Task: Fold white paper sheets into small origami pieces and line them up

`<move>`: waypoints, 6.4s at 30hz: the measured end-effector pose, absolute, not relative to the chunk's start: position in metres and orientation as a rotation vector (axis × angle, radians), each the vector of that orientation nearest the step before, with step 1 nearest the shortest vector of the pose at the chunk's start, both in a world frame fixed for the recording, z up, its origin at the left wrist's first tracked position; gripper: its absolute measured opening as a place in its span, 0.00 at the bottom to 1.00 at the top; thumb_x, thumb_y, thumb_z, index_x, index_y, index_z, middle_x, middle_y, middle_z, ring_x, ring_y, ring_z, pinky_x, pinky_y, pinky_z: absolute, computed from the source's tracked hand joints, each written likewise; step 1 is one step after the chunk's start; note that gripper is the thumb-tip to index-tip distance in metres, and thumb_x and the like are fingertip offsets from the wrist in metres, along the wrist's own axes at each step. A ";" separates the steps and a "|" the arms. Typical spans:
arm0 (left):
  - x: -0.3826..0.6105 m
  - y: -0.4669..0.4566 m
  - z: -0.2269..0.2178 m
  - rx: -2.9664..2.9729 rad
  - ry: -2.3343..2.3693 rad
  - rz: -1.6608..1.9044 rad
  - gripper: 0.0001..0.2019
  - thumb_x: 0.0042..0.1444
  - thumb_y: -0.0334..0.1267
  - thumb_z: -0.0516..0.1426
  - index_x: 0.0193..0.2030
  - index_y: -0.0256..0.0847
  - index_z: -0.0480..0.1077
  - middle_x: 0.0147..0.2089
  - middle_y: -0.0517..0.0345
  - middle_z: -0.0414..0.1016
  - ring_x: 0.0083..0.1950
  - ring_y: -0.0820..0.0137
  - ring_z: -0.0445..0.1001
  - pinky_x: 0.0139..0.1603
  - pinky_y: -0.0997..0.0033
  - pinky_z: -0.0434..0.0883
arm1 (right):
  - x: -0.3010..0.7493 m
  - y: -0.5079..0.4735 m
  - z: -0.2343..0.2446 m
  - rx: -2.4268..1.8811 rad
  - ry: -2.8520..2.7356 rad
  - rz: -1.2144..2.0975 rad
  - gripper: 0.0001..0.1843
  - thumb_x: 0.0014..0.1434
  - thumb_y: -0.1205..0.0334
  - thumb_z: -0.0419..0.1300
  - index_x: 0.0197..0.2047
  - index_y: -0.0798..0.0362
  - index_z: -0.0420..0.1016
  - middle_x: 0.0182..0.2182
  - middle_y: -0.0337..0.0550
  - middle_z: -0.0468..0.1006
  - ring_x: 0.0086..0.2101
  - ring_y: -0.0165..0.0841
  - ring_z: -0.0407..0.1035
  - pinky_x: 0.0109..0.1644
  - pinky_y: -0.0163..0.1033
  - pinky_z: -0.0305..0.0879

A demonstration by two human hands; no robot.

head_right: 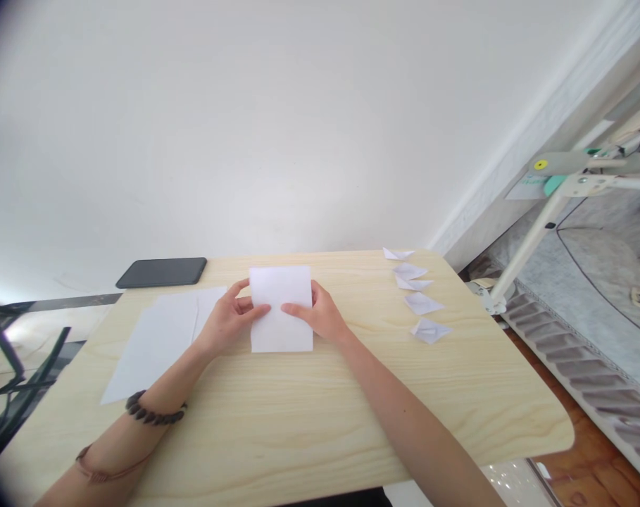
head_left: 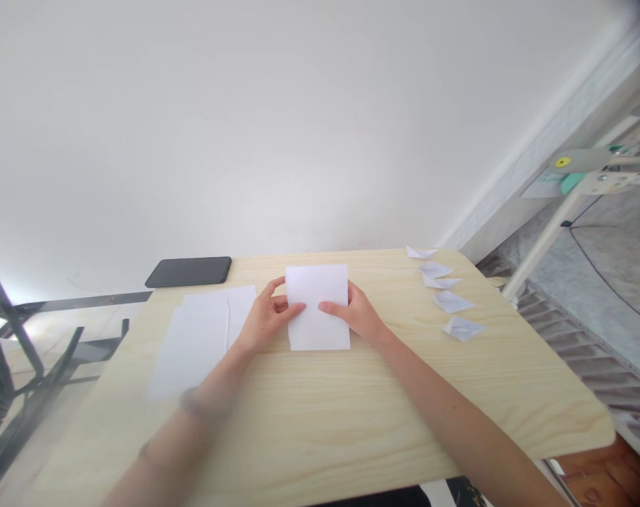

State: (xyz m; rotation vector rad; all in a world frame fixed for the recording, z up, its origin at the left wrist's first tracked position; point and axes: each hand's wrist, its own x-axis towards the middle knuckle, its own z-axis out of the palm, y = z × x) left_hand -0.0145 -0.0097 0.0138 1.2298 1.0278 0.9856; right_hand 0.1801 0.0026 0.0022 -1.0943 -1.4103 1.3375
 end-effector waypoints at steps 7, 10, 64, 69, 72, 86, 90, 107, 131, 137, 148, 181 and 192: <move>-0.027 -0.007 0.015 1.183 1.130 0.932 0.18 0.46 0.47 0.59 0.40 0.35 0.69 0.37 0.52 0.76 0.38 0.63 0.74 0.37 0.67 0.71 | 0.185 0.004 -0.002 -1.037 -1.658 1.484 0.14 0.56 0.53 0.52 0.39 0.53 0.68 0.22 0.38 0.71 0.18 0.26 0.63 0.21 0.32 0.59; -0.027 -0.008 0.015 1.175 1.059 0.906 0.19 0.47 0.47 0.57 0.43 0.37 0.69 0.35 0.54 0.76 0.36 0.65 0.74 0.35 0.69 0.70 | 0.188 0.007 -0.004 -0.956 -1.618 1.448 0.12 0.56 0.56 0.52 0.39 0.53 0.71 0.29 0.41 0.74 0.27 0.29 0.67 0.30 0.34 0.63; -0.027 -0.019 0.016 1.474 1.261 0.813 0.18 0.45 0.50 0.57 0.36 0.37 0.71 0.29 0.57 0.72 0.26 0.73 0.66 0.22 0.78 0.61 | 0.181 0.000 -0.003 -0.961 -1.892 1.273 0.16 0.51 0.58 0.56 0.43 0.52 0.70 0.35 0.40 0.72 0.29 0.27 0.65 0.30 0.31 0.61; -0.026 -0.020 0.017 1.480 1.262 0.828 0.18 0.45 0.50 0.57 0.36 0.37 0.71 0.28 0.57 0.71 0.25 0.73 0.66 0.21 0.78 0.61 | 0.177 -0.003 -0.001 -1.025 -1.869 1.159 0.15 0.55 0.53 0.51 0.39 0.53 0.72 0.31 0.40 0.74 0.29 0.28 0.65 0.31 0.32 0.59; -0.026 -0.020 0.016 1.479 1.275 0.815 0.18 0.45 0.50 0.57 0.37 0.38 0.71 0.27 0.57 0.72 0.24 0.72 0.66 0.21 0.77 0.60 | 0.176 -0.003 -0.002 -1.068 -1.869 1.089 0.15 0.55 0.52 0.51 0.36 0.53 0.73 0.32 0.41 0.74 0.29 0.28 0.65 0.31 0.32 0.59; -0.025 -0.019 0.014 1.545 1.270 0.822 0.17 0.48 0.50 0.55 0.37 0.39 0.71 0.29 0.58 0.71 0.25 0.73 0.64 0.22 0.77 0.59 | 0.176 -0.002 -0.003 -1.073 -1.873 1.077 0.16 0.55 0.52 0.50 0.34 0.53 0.73 0.30 0.40 0.74 0.29 0.29 0.65 0.31 0.32 0.58; -0.025 -0.019 0.014 1.570 1.312 0.822 0.17 0.48 0.51 0.55 0.36 0.39 0.72 0.27 0.59 0.70 0.24 0.74 0.62 0.21 0.78 0.57 | 0.175 -0.003 -0.003 -1.083 -1.875 1.083 0.16 0.55 0.52 0.51 0.35 0.53 0.73 0.30 0.40 0.74 0.29 0.29 0.65 0.31 0.33 0.58; -0.022 -0.021 0.017 1.523 1.337 0.833 0.16 0.47 0.49 0.56 0.35 0.38 0.71 0.22 0.61 0.66 0.21 0.77 0.59 0.19 0.80 0.55 | 0.175 -0.003 -0.005 -1.074 -1.888 1.100 0.14 0.55 0.54 0.52 0.37 0.54 0.72 0.33 0.40 0.75 0.31 0.28 0.66 0.32 0.32 0.59; -0.023 -0.018 0.014 1.491 1.342 0.810 0.18 0.45 0.50 0.56 0.36 0.37 0.72 0.26 0.57 0.72 0.23 0.74 0.65 0.21 0.78 0.59 | 0.176 -0.003 -0.003 -1.053 -1.906 1.095 0.14 0.56 0.55 0.51 0.37 0.54 0.72 0.34 0.41 0.75 0.34 0.29 0.67 0.35 0.32 0.61; -0.023 -0.018 0.012 1.474 1.342 0.813 0.18 0.46 0.50 0.56 0.35 0.37 0.72 0.27 0.57 0.72 0.24 0.73 0.66 0.21 0.78 0.60 | 0.175 -0.003 -0.004 -1.055 -1.909 1.094 0.14 0.56 0.55 0.51 0.37 0.54 0.72 0.34 0.41 0.75 0.33 0.29 0.67 0.34 0.32 0.61; -0.018 -0.022 0.017 1.478 1.369 0.837 0.18 0.45 0.51 0.56 0.33 0.36 0.72 0.27 0.57 0.73 0.24 0.73 0.67 0.22 0.78 0.61 | 0.169 -0.005 -0.001 -1.102 -1.899 0.997 0.11 0.54 0.57 0.52 0.33 0.54 0.72 0.31 0.40 0.75 0.31 0.29 0.67 0.34 0.33 0.61; -0.019 -0.023 0.018 1.435 1.392 0.837 0.18 0.44 0.51 0.56 0.34 0.37 0.72 0.24 0.58 0.72 0.21 0.74 0.66 0.18 0.78 0.58 | 0.205 0.005 0.014 -1.194 -2.049 1.395 0.04 0.49 0.65 0.53 0.27 0.55 0.66 0.21 0.37 0.71 0.19 0.23 0.62 0.21 0.28 0.59; -0.022 -0.020 0.016 1.442 1.435 0.869 0.19 0.44 0.52 0.56 0.35 0.37 0.72 0.25 0.57 0.73 0.22 0.73 0.66 0.19 0.78 0.58 | 0.211 0.009 0.008 -1.189 -1.970 1.431 0.08 0.52 0.60 0.53 0.29 0.56 0.66 0.22 0.38 0.71 0.19 0.25 0.66 0.24 0.31 0.63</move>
